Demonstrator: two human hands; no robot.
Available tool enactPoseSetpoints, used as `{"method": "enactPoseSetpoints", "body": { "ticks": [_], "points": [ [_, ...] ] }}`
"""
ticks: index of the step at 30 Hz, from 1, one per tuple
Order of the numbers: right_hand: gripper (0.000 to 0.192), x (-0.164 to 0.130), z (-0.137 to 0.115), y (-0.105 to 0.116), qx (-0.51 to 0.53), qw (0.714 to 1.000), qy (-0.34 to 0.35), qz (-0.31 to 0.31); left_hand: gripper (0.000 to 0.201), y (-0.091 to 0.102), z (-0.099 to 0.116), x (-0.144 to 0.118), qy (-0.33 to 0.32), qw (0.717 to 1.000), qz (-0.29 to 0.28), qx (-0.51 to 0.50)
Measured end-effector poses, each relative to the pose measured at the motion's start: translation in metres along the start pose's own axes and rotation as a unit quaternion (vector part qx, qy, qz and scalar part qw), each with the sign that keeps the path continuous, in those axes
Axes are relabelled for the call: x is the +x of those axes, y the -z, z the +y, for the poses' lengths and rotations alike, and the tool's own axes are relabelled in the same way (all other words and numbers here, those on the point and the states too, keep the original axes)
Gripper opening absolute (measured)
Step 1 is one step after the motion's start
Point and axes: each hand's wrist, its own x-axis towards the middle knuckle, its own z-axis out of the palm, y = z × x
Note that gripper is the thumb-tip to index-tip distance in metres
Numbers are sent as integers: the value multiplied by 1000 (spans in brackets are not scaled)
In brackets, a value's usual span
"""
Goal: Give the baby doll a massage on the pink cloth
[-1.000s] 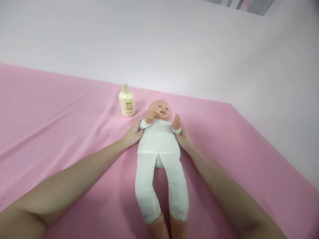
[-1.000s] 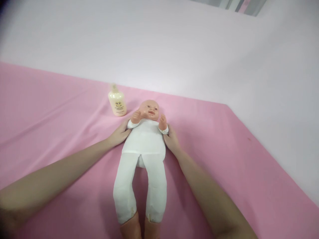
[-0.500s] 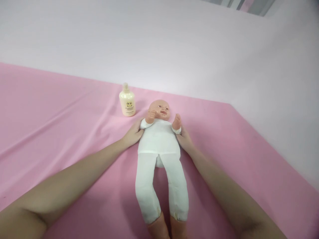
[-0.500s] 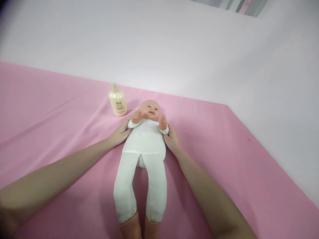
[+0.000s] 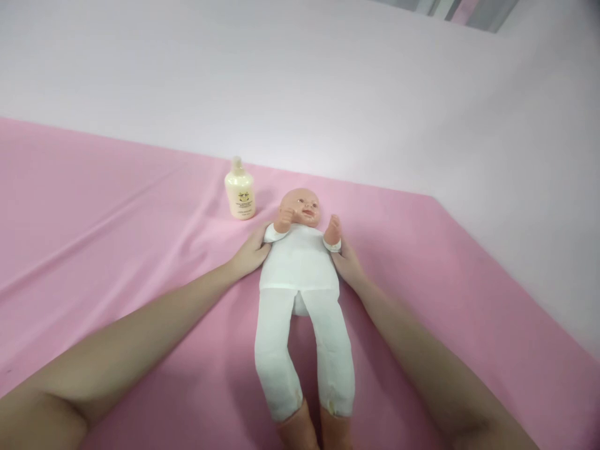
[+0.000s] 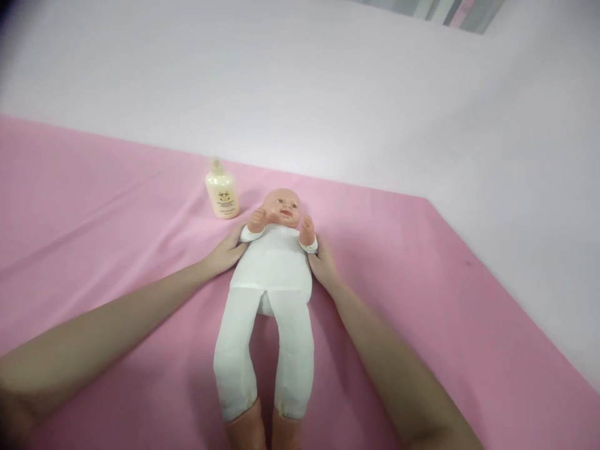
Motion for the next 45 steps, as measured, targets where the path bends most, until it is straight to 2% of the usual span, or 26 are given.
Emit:
{"method": "enactPoseSetpoints", "body": {
  "ticks": [18, 45],
  "points": [
    [51, 1, 4, 0, -14, 1000, 18, 3, 58, 1, -2, -1, 1, 1000, -1, 2],
    [65, -3, -12, 0, -15, 1000, 10, -6, 56, 0, -1, -1, -2, 1000, 4, -2]
  ]
}}
